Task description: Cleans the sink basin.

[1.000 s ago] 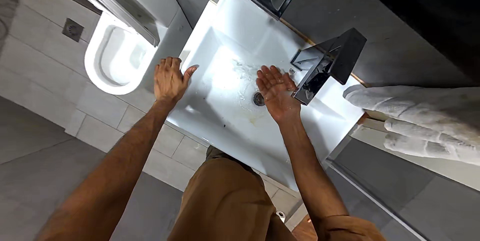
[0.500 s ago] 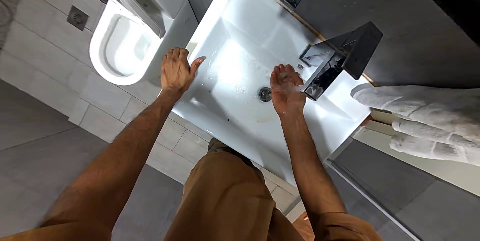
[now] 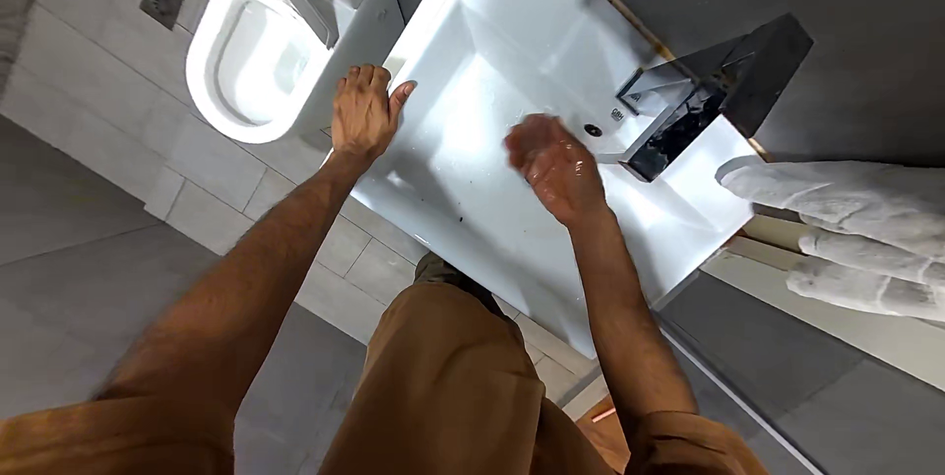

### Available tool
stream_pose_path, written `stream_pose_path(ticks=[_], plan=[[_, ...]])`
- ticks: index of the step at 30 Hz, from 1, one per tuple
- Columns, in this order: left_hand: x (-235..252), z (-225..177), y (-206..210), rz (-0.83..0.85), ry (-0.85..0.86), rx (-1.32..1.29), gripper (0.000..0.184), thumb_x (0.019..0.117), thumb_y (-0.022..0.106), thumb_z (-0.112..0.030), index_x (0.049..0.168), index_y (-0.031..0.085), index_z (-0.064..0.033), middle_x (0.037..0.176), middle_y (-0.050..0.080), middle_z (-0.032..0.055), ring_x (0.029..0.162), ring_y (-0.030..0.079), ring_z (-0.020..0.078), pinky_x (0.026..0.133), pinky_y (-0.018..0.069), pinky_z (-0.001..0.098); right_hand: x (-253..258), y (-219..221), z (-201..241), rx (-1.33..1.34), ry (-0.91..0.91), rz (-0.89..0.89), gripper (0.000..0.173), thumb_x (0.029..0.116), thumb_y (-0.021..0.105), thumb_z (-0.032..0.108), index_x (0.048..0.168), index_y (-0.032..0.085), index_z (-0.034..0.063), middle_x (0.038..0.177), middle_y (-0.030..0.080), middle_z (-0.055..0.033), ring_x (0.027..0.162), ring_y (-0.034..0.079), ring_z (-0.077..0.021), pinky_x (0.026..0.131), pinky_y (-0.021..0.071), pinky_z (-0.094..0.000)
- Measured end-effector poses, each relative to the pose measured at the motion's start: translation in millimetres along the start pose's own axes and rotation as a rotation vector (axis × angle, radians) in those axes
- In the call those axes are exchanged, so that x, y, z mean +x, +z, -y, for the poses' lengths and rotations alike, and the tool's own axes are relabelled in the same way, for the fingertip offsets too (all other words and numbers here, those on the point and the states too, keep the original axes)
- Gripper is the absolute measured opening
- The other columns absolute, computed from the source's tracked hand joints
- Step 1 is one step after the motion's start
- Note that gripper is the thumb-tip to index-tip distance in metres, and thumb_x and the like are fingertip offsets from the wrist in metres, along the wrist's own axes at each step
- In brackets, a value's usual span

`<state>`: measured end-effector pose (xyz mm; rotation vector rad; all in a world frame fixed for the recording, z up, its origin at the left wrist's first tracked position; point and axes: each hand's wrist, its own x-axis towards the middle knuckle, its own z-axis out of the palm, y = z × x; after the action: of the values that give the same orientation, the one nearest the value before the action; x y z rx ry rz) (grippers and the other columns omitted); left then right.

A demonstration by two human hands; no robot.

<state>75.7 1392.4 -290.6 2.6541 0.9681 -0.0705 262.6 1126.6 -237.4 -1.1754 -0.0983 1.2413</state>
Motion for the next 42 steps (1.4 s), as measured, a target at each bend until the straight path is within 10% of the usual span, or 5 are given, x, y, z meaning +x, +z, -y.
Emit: stream_pose_path(ticks=[10,17,25,35,42], plan=[[-0.2,-2.3,0.1,-0.014,-0.001,0.01,0.073,0.1078,0.026,-0.059,0.119,0.063,0.0033,0.121,0.064,0.0269,0.12,0.059,0.0447,0.099,0.0465,0.0575,8.3,-35.8,-5.3,0.551,-0.157,-0.159,0.041,0.1119,0.025,0.034,0.092,0.058,0.0211,0.075,0.058,0.0048,0.066,0.058,-0.0098,0.063,0.0506,-0.0255],[0.4,-3.1,-2.6,-0.022,0.001,0.012,0.072,0.1078,0.026,-0.059,0.118,0.062,0.0033,0.121,0.064,0.0268,0.12,0.059,0.0446,0.098,0.0458,0.0573,-24.9,-6.4,-9.3,-0.594,0.186,0.112,0.034,0.1094,0.043,0.023,0.125,0.067,0.0056,0.082,0.067,0.0012,0.051,0.041,-0.0026,0.046,0.0334,-0.0204],[0.6,-2.7,-2.5,-0.013,-0.004,0.014,0.073,0.1076,0.026,-0.059,0.122,0.061,0.0041,0.124,0.063,0.0281,0.123,0.057,0.0466,0.1,0.0452,0.0594,3.6,-42.5,1.2,0.573,-0.177,-0.093,0.043,0.1119,0.022,0.039,0.093,0.057,0.0218,0.077,0.057,0.0038,0.069,0.057,-0.0118,0.065,0.0505,-0.0277],[-2.8,-1.8,-2.0,-0.022,0.019,-0.039,0.073,0.1079,0.027,-0.058,0.123,0.06,0.0051,0.123,0.062,0.0297,0.123,0.057,0.048,0.1,0.0442,0.0598,-75.4,-52.1,-7.6,-1.073,0.465,0.153,0.039,0.1109,0.043,0.03,0.112,0.071,0.0028,0.092,0.071,-0.0097,0.068,0.061,-0.0172,0.064,0.0522,-0.0386],[-2.8,-0.4,-2.1,-0.054,0.062,-0.035,0.068,0.1088,0.028,-0.055,0.127,0.058,0.0032,0.127,0.06,0.0298,0.124,0.056,0.0486,0.101,0.0441,0.0596,-9.2,-60.1,7.6,0.462,-0.096,-0.187,0.041,0.1123,0.023,0.038,0.099,0.057,0.0191,0.08,0.06,0.0019,0.071,0.06,-0.0121,0.065,0.0521,-0.0274]])
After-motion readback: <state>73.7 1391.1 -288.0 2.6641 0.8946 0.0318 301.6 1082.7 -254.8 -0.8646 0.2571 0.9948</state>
